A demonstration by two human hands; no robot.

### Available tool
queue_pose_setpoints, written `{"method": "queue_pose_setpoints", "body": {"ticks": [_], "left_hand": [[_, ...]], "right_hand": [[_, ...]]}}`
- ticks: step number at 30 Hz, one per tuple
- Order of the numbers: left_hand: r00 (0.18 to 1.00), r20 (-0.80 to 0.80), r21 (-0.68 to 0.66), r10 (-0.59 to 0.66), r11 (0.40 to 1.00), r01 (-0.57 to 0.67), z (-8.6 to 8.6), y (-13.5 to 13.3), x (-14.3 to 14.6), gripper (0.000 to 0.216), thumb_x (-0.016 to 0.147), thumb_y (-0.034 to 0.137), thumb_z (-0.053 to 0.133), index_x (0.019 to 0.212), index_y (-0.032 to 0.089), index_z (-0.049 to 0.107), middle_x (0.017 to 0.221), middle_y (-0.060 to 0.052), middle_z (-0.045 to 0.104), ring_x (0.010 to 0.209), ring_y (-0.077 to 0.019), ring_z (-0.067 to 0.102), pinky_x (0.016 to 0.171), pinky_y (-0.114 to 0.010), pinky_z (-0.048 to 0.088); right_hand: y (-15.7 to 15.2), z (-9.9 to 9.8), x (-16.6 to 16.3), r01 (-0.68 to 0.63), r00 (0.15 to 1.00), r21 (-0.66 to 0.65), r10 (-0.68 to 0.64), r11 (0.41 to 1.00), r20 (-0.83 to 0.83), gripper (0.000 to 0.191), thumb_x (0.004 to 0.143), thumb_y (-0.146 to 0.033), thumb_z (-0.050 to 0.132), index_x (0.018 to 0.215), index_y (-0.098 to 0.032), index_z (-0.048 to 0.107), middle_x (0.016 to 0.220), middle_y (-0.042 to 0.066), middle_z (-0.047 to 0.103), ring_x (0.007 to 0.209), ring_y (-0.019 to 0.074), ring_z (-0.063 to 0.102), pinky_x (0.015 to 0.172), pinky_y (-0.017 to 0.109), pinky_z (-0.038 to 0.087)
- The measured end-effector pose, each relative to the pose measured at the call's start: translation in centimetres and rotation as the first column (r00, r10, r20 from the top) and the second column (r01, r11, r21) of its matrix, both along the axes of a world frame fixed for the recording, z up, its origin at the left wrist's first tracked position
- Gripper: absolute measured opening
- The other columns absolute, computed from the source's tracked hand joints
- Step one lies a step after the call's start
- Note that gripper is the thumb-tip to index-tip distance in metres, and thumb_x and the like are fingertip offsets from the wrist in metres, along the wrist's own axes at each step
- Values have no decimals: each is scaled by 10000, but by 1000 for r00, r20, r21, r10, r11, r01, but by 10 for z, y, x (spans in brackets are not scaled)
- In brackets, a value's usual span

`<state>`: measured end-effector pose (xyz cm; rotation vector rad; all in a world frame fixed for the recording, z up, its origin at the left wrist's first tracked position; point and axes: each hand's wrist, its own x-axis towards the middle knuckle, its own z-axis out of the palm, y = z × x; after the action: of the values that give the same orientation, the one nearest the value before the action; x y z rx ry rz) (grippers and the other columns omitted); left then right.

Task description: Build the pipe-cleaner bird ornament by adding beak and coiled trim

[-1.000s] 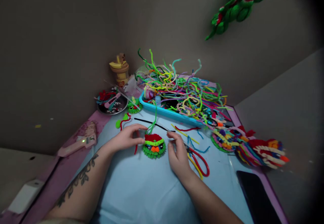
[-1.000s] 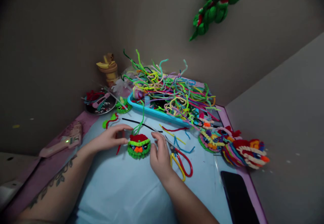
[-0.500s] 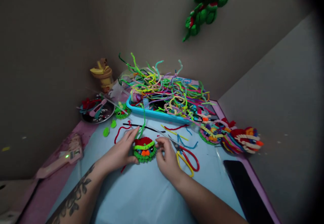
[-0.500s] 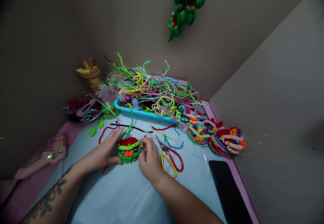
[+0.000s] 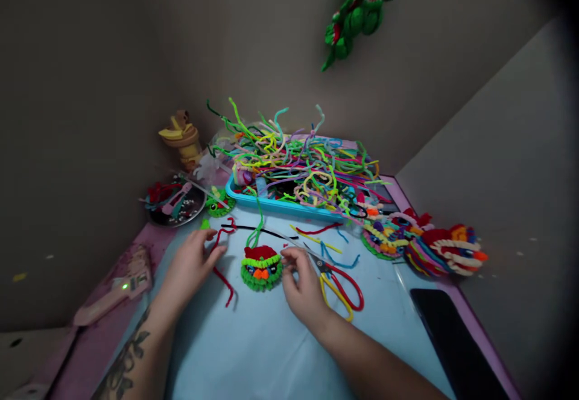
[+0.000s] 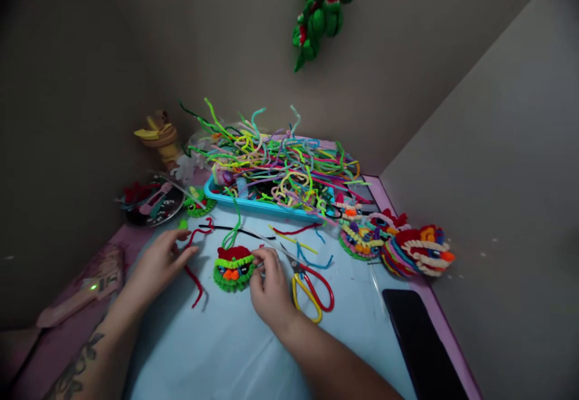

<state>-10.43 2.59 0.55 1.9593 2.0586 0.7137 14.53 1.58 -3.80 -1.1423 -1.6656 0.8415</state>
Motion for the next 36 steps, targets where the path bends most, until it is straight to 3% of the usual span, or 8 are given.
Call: {"method": "queue_pose_setpoints", "body": {"ticks": [4, 8, 11, 14, 19, 25, 30, 36], "left_hand": [[993, 70, -62, 91, 994, -87, -5, 5, -7, 299, 765, 448, 548, 884, 179, 606, 765, -56, 672, 682, -225, 626, 620, -309, 456], [935, 305, 31, 182, 979, -200, 10, 3, -14, 338, 683, 489, 637, 819, 181, 603, 669, -9, 627, 597, -178, 585, 548, -263, 425], [799, 589, 47, 126, 981, -190, 24, -1, -13, 417, 635, 468, 704, 905, 170, 591, 643, 17, 596, 540, -141, 558, 504, -232, 420], [660, 750, 79, 43, 985, -154, 35, -6, 1, 406, 634, 444, 718, 895, 155, 600, 669, -2, 629, 548, -129, 576, 542, -239, 464], [666, 745, 219, -50, 960, -173, 45, -28, 37, 286, 691, 392, 695, 827, 150, 631, 653, -9, 643, 578, -131, 599, 575, -237, 480], [677, 733, 340, -71, 900, -273, 42, -67, 67, 227, 727, 353, 666, 845, 162, 629, 665, 0, 645, 602, -132, 615, 578, -225, 475], [642, 762, 379, -86, 863, -333, 20, -100, 86, 254, 756, 388, 633, 866, 161, 608, 684, -1, 630, 626, -139, 623, 618, -252, 498], [648, 757, 423, -84, 819, -388, 5, -122, 87, 245, 760, 379, 639, 858, 156, 603, 704, -17, 641, 653, -154, 631, 644, -273, 504]], "right_hand": [[2, 3, -2, -18, 1000, 56, 18, 998, 8, 347, 756, -37, 440, 1057, -197, 503, 980, 67, 544, 864, 178, 559, 751, 311, 489], [2, 5, -5, -14, 999, 135, 19, 991, -30, 300, 782, -59, 447, 1040, -198, 512, 967, 66, 540, 871, 180, 550, 771, 323, 485], [-1, 9, -5, -3, 994, 182, 23, 983, -106, 218, 828, -112, 458, 1017, -201, 519, 967, 66, 547, 880, 179, 552, 753, 314, 483], [-7, 18, -4, 16, 981, 181, 20, 983, -192, 143, 874, -191, 457, 995, -204, 534, 962, 64, 564, 905, 182, 557, 790, 325, 474], [-19, 43, -10, -181, 929, -47, 155, 982, -337, 251, 888, -364, 469, 1068, -193, 501, 984, 76, 615, 705, 139, 578, 668, 300, 490], [-44, 49, -13, -348, 895, -345, 200, 872, -399, 350, 710, -364, 663, 972, -190, 510, 667, -32, 589, 447, 82, 468, 415, 205, 364], [-77, 41, -2, -347, 888, -334, 193, 876, -417, 250, 692, -331, 642, 871, -171, 572, 575, -52, 539, 460, 90, 491, 414, 200, 356], [-93, 33, -5, -403, 883, -309, 276, 862, -381, 320, 678, -325, 668, 938, -161, 580, 621, -41, 595, 403, 71, 472, 371, 186, 323]]}}
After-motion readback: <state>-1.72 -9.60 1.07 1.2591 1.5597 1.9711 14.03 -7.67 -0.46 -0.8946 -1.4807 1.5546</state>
